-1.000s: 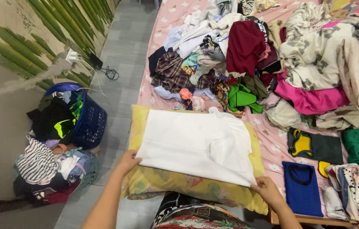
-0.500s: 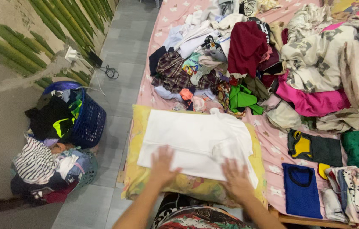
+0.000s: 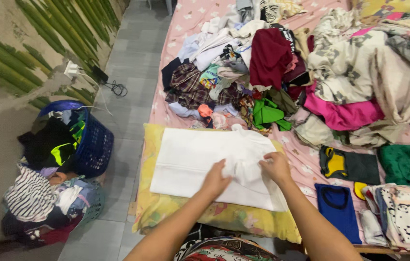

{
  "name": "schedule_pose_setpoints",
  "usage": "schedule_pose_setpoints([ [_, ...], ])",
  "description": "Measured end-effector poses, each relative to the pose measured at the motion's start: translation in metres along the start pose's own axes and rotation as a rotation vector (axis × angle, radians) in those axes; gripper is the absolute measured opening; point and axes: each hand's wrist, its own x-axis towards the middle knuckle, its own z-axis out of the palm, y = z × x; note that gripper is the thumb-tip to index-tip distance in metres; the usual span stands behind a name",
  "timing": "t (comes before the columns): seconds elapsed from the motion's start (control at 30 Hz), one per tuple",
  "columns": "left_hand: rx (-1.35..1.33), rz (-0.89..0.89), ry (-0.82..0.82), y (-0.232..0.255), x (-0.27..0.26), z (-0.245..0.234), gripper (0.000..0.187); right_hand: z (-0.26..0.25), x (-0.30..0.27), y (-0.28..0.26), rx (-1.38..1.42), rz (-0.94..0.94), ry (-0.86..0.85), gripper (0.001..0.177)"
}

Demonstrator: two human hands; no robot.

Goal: The person folds several garments on a bed, including a blue top, a panda-patterned shirt, a white t-shirt, and a pair of peach shorts. Each item is smoothed, folded into a compact rectangle, and placed on a growing stack of folded clothes.

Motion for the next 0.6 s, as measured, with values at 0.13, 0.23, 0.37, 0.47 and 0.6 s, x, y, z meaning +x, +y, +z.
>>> schedule_pose_setpoints([
  [0.13, -0.446, -0.524, -0.182, 0.053, 0.019, 0.018, 0.096, -0.015, -0.005, -0.011, 0.135, -0.115, -0.029, 0.027],
  [0.23, -0.369, -0.418, -0.14, 0.047, 0.018, 0.025, 0.079, -0.039, -0.038, -0.015, 0.357, -0.163, -0.148, 0.022],
  [0.37, -0.058, 0.12, -0.049, 0.001, 0.001, 0.028, 0.028, -0.059, -0.096, -0.002, 0.304, -0.361, -0.15, 0.016],
  [0.47, -0.062, 0.251, -0.097, -0.012, -0.013, 0.022, 0.031, -0.052, -0.134, 0.015, 0.126, -0.37, -0.213, 0.013],
  [0.6, -0.191, 0.101, -0.114, -0.001, -0.03, 0.015, 0.034, -0.019, -0.152, 0.032, 0.23, 0.093, -0.214, 0.014],
])
